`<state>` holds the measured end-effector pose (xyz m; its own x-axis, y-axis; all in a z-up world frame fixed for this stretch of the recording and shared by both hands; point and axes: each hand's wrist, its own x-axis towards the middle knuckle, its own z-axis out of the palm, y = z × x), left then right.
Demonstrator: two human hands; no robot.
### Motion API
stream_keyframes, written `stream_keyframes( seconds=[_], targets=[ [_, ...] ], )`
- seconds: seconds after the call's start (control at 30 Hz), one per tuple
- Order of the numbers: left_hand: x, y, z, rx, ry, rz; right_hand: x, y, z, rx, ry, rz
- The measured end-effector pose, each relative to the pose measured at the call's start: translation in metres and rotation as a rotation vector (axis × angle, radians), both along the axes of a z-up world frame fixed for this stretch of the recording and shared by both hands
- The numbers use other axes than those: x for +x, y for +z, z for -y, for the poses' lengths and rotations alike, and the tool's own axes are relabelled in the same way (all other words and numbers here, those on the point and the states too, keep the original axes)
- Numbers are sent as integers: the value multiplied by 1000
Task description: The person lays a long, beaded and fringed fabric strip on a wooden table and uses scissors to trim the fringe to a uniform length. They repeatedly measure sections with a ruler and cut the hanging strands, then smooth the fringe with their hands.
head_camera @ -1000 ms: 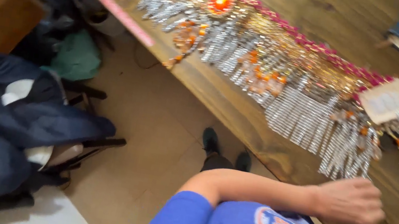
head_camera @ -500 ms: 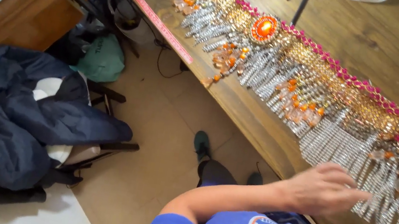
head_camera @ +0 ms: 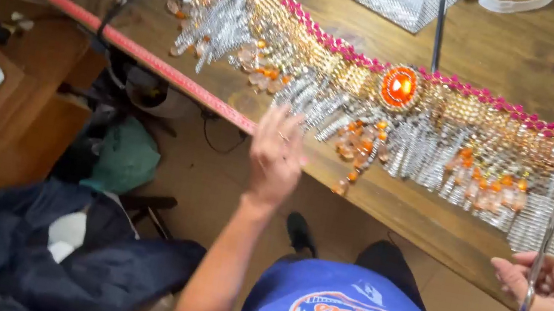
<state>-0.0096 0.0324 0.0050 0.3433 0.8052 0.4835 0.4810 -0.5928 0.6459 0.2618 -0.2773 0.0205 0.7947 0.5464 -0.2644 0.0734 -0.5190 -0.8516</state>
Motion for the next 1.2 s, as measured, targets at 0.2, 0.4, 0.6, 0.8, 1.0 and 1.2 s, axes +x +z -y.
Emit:
stream_keyframes(
  seconds=[0.2,0.4,0.6,0.8,1.0,1.2],
  targets=[
    [10,34,-184,52,-155,-160,-13,40,-111,-207,99,353],
    [62,27,-330,67,-363,-690,36,47,-251,-439,319,438],
    [58,23,-379,-207,-289,-1292,75,36,-275,-639,365,269],
    [40,59,-384,-92,-344,-1564,66,70,-278,-680,329,78],
    [-3,84,-380,-459,-373,-1355,102,24,-210,-421,198,412],
    [-74,115,-362,-408,-459,-1217,147,-53,-105,119,134,453]
  ],
)
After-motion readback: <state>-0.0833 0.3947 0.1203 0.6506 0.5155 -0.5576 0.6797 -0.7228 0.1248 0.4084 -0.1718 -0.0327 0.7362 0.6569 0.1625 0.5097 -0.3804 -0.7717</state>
